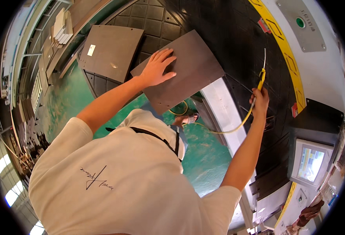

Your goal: The person cleans a dark rectangular board with a cloth, then uses a yellow air blower to clear dust. They apply glue from a white bottle to the board's edge and attach a small wooden piece, pressing it into place. The person repeats the gluing and attaching process on another board.

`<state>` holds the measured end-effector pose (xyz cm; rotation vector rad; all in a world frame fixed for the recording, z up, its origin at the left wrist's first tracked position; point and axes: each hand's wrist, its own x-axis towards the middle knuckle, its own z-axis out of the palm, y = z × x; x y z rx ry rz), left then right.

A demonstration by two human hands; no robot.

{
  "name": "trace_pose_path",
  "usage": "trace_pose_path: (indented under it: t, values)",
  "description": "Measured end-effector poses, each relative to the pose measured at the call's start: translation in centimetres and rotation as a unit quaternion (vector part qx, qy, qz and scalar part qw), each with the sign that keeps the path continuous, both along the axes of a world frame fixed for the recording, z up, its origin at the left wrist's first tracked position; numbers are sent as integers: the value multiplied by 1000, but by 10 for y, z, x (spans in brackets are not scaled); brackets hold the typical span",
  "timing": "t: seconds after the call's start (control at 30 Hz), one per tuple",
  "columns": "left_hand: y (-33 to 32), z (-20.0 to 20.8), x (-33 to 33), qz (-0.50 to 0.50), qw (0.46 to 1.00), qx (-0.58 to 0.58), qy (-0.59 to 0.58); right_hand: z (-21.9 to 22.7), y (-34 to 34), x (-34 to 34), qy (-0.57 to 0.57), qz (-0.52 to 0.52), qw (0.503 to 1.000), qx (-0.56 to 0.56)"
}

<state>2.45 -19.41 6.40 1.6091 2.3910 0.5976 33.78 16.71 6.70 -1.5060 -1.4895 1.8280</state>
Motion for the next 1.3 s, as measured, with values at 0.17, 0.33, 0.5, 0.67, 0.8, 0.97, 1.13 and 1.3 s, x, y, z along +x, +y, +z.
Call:
trace_pose_path:
  t: [0.17, 0.33, 0.5, 0.67, 0.8, 0.97, 1.13, 1.3]
  values:
    - [38, -14, -19, -57, 996, 59, 18, 75, -157, 92, 321, 33, 914, -247]
    - [61, -24, -22, -105, 991, 83, 19, 145, -326, 106, 560, -74, 719, -406]
    - [61, -30, -24, -127, 987, 99, 16, 199, -396, 116, 546, -105, 767, -320]
    - [59, -32, -25, -117, 988, 94, 40, 250, -351, 71, -45, 125, 954, -270]
    - [61, -36, -23, -112, 987, 102, 50, 245, -352, 29, -317, 369, 861, 146]
    - [52, -35, -6, -74, 988, 120, 60, 237, -310, 17, -450, 213, 835, 235]
    - [23, -26, 42, -45, 989, 121, 70, 227, -308, 56, -367, 340, 833, 236]
    - [1, -17, 95, -66, 996, 57, 27, 216, -303, 84, -296, 228, 901, 221]
